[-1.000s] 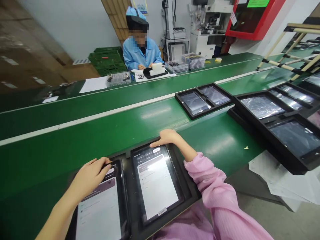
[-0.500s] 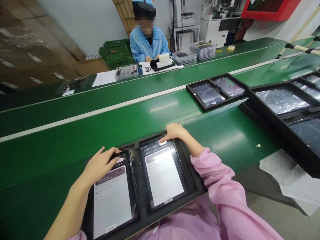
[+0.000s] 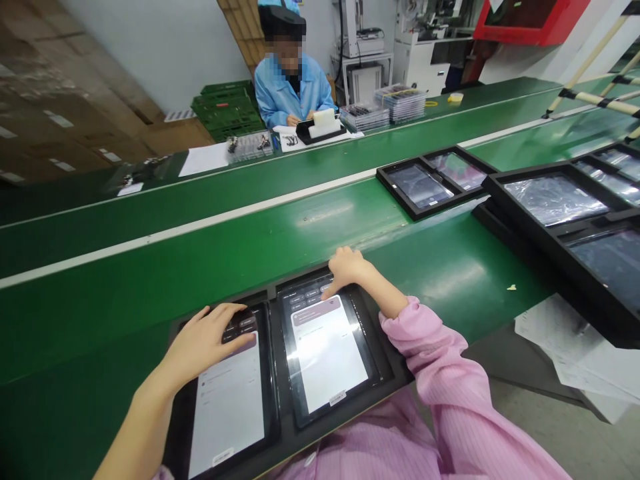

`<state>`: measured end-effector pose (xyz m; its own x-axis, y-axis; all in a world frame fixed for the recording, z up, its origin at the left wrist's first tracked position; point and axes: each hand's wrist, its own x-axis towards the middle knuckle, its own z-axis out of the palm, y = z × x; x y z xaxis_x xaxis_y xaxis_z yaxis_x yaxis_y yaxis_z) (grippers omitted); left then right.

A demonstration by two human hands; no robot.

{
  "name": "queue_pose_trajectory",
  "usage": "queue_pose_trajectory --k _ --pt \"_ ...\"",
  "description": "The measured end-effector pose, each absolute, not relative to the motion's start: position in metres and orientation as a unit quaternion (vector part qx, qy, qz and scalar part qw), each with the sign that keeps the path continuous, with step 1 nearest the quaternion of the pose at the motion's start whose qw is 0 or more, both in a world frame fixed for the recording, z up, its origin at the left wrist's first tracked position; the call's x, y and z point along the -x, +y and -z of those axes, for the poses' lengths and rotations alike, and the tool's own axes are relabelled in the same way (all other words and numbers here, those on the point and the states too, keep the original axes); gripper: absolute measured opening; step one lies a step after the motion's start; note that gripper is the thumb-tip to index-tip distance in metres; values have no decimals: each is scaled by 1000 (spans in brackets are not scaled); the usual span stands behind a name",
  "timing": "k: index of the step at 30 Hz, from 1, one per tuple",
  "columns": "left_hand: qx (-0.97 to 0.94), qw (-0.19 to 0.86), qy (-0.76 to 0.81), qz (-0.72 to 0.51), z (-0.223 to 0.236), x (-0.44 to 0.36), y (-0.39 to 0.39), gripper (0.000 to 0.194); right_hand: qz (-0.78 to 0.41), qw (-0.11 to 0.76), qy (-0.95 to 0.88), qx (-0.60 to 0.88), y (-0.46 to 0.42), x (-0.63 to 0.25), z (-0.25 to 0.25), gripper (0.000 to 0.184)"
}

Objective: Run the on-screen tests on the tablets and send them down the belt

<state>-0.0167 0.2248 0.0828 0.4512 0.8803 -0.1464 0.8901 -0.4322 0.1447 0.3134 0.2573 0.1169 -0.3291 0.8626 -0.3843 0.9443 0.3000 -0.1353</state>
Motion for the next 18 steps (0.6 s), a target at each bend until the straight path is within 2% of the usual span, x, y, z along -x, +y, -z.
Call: queue_pose_trajectory --k 4,6,8,10,11,15,16,18 --pt "-849 89 518 62 -82 17 221 74 106 156 809 -557 240 -298 -111 93" --pt "-848 87 520 54 -79 18 224 66 95 165 804 -564 237 -294 -109 94" --pt "-843 86 531 27 -76 18 230 46 90 160 803 -567 238 -295 -107 90" --pt "-831 80 550 -7 -71 16 236 26 98 137 802 -573 241 -301 -107 79" --pt "-825 75 560 -23 -69 15 238 22 105 123 800 -578 243 -304 -106 71" --pt "-813 45 578 -61 -65 8 239 34 117 75 790 -597 248 -315 -102 21" --pt "-812 42 579 -64 -64 7 238 36 112 70 789 -600 246 -317 -100 14" --pt "-811 42 581 -65 -66 5 234 38 104 40 787 -606 238 -320 -95 18"
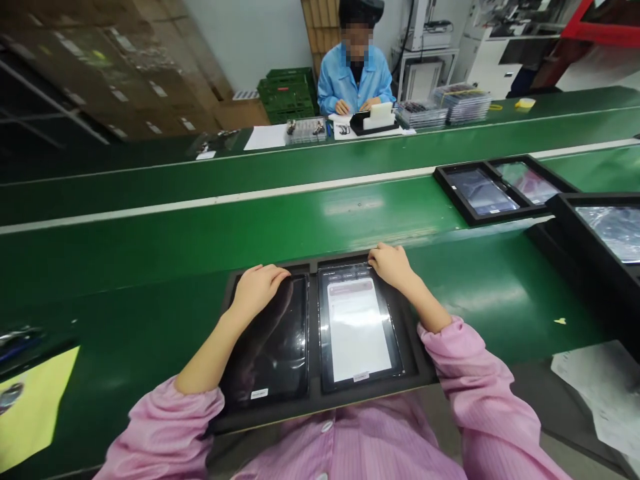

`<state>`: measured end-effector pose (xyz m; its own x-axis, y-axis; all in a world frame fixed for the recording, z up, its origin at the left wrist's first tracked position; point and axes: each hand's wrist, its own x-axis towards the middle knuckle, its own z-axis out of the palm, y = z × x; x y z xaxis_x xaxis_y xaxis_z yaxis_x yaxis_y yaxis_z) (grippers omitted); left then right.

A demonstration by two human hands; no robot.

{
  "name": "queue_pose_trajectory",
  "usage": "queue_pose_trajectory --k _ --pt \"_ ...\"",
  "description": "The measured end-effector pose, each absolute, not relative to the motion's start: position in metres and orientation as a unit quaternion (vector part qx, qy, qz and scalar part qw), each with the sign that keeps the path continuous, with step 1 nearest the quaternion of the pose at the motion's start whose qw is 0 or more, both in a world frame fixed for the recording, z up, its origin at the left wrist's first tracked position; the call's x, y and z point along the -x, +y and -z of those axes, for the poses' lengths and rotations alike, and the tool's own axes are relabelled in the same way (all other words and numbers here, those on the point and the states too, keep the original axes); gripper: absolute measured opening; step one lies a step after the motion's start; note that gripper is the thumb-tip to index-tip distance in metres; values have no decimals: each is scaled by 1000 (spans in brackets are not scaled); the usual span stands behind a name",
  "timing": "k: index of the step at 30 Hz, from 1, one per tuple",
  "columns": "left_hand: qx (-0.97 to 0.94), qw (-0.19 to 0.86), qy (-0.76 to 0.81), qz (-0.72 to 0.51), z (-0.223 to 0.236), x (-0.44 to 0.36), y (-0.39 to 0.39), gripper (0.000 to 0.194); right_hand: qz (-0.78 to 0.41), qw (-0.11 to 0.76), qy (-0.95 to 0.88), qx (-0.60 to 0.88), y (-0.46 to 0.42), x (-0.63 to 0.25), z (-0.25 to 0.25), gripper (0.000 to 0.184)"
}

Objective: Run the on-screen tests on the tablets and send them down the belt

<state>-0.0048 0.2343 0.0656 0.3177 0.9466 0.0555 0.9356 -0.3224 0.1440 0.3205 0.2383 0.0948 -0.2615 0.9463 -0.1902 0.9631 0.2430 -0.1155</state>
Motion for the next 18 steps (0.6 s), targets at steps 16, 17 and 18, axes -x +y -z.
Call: queue_pose_trajectory --k 16,17,18 --pt "-881 182 436 5 -79 13 216 94 168 -297 839 -424 167 -338 -55 50" --pt "-882 189 432 13 -80 14 216 96 171 -291 848 -409 168 -338 -56 50" --pt "-882 195 428 23 -80 15 215 98 172 -287 853 -401 168 -337 -56 49"
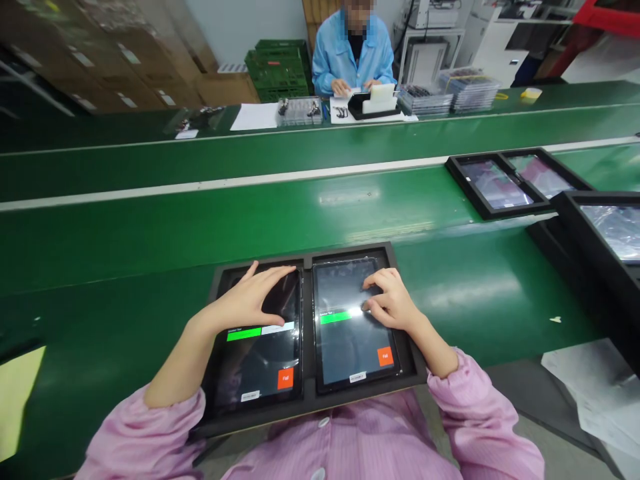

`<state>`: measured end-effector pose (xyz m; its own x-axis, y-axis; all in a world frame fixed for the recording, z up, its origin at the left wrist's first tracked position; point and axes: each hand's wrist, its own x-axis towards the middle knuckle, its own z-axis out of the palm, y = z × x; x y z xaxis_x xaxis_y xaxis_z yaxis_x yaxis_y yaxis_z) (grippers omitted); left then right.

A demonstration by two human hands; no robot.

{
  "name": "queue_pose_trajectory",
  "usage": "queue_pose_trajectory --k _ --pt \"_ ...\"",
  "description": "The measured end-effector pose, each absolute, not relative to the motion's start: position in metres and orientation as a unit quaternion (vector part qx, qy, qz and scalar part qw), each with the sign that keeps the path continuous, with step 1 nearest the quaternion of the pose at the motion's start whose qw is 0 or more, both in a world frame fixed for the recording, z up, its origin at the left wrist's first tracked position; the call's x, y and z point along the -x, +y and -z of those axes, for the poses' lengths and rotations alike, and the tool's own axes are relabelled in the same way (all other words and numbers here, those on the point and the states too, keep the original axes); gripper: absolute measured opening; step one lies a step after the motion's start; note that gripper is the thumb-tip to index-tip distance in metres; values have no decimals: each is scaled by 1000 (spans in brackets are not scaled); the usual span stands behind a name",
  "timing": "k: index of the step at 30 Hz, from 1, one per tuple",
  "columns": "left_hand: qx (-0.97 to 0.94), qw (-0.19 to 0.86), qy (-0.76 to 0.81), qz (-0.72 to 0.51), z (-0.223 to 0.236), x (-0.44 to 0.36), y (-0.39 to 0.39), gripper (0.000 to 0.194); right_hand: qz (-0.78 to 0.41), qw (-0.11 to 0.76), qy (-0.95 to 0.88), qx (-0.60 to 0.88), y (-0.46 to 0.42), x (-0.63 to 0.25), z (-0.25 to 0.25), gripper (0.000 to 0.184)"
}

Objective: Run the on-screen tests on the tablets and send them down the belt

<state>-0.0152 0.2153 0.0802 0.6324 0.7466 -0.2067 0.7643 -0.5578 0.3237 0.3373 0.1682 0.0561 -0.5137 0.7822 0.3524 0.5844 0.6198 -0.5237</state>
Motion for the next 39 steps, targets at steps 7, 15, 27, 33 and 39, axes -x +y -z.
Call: queue_pose_trajectory --k 7,15,27,33,39 --pt "-882 202 424 50 -81 15 210 108 -133 380 -860 312 169 -337 -51 39" --pt "-874 216 434 19 -81 13 213 89 -131 374 -868 301 170 -335 -49 35" --pt "-883 191 429 13 -67 6 209 64 -7 292 -648 703 168 -337 -37 25" --pt "-889 213 404 34 -73 3 206 51 -4 247 -655 714 167 -331 -33 26" --pt "-888 193 415 50 -75 -4 206 46 11 234 -654 719 163 -328 -39 25"
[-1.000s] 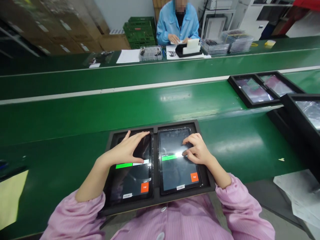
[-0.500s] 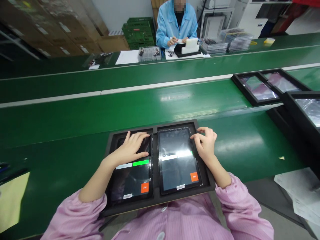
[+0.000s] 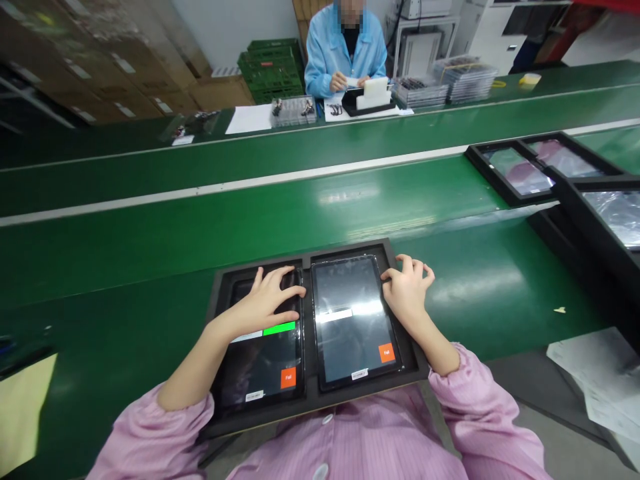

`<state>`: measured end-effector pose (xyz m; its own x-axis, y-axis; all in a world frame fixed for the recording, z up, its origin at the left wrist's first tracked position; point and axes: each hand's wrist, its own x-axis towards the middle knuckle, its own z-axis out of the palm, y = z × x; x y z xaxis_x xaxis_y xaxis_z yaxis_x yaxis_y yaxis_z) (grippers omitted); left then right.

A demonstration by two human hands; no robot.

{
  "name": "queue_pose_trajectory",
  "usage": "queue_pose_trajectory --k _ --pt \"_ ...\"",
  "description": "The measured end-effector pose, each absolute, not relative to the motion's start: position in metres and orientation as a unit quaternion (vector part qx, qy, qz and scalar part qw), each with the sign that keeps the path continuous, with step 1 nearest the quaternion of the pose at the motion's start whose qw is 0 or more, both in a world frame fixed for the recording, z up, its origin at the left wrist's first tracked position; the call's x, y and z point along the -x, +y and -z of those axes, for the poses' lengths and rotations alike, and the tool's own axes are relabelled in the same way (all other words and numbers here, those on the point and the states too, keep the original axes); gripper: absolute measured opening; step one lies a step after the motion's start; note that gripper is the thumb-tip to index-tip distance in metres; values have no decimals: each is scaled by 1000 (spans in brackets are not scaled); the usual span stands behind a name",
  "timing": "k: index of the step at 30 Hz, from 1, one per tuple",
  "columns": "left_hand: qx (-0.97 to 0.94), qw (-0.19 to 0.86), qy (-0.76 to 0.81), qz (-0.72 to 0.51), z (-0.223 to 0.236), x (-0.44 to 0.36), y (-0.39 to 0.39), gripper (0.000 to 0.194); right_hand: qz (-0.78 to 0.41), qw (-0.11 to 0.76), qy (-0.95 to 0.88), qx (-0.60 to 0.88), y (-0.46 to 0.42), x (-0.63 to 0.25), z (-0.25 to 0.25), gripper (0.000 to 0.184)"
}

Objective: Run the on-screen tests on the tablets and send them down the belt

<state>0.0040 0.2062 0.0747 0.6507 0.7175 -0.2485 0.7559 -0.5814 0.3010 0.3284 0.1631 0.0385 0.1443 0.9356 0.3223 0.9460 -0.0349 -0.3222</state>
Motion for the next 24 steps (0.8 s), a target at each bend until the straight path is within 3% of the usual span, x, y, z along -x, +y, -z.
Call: queue_pose_trajectory --k 5,13,24 --pt "-887 197 417 26 -74 -3 206 36 5 225 -655 721 164 -327 -40 25" --pt "-877 205 433 30 -78 -1 207 36 -4 192 -648 737 165 -328 -39 24" --pt "-876 190 441 40 -79 -4 207 35 -8 229 -661 714 165 -329 -33 29"
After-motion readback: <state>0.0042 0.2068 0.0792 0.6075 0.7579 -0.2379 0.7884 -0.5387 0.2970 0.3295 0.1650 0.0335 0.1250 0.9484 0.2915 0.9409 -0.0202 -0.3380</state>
